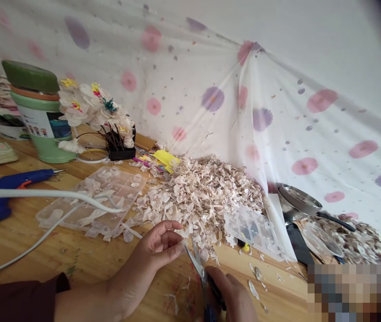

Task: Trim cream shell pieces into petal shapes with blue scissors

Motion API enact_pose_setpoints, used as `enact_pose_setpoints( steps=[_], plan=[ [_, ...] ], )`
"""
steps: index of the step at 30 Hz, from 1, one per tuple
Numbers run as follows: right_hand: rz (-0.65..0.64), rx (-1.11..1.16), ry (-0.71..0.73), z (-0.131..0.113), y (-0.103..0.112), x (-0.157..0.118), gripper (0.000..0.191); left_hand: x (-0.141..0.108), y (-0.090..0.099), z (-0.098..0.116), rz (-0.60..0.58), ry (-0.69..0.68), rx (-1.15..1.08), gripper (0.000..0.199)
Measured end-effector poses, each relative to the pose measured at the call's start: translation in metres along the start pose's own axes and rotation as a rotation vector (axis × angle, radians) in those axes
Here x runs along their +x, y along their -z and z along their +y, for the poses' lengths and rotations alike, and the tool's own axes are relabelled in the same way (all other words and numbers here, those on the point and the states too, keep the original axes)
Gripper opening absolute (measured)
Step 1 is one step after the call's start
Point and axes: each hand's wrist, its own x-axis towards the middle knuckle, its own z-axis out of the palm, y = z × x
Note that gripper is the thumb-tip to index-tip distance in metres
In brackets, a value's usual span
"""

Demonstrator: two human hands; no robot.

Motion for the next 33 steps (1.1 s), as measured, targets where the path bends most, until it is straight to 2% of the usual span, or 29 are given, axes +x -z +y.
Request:
enact_pose_setpoints(
  steps=[4,8,17,33],
  plan=[
    [-0.076,-0.162,0.039,-0.0029,0.0011,0.0025,0.023,-0.0009,-0.0008,0.0002,-0.017,0.004,-0.017,0.044],
    [-0.119,-0.226,0.058,-0.006,0.0029,0.0037,0.025,-0.0024,-0.0025,0.0018,-0.027,0.017,-0.002,0.046],
    [-0.084,-0.256,0.156,-0.005,0.0028,0.0043,0.02,-0.0025,-0.0026,-0.0003,-0.04,0.013,0.01,0.046],
    [-0.065,-0.25,0.165,-0.0105,0.0038,0.0022,0.026,-0.0032,-0.0038,-0.0009,-0.058,0.009,-0.024,0.045]
  ],
)
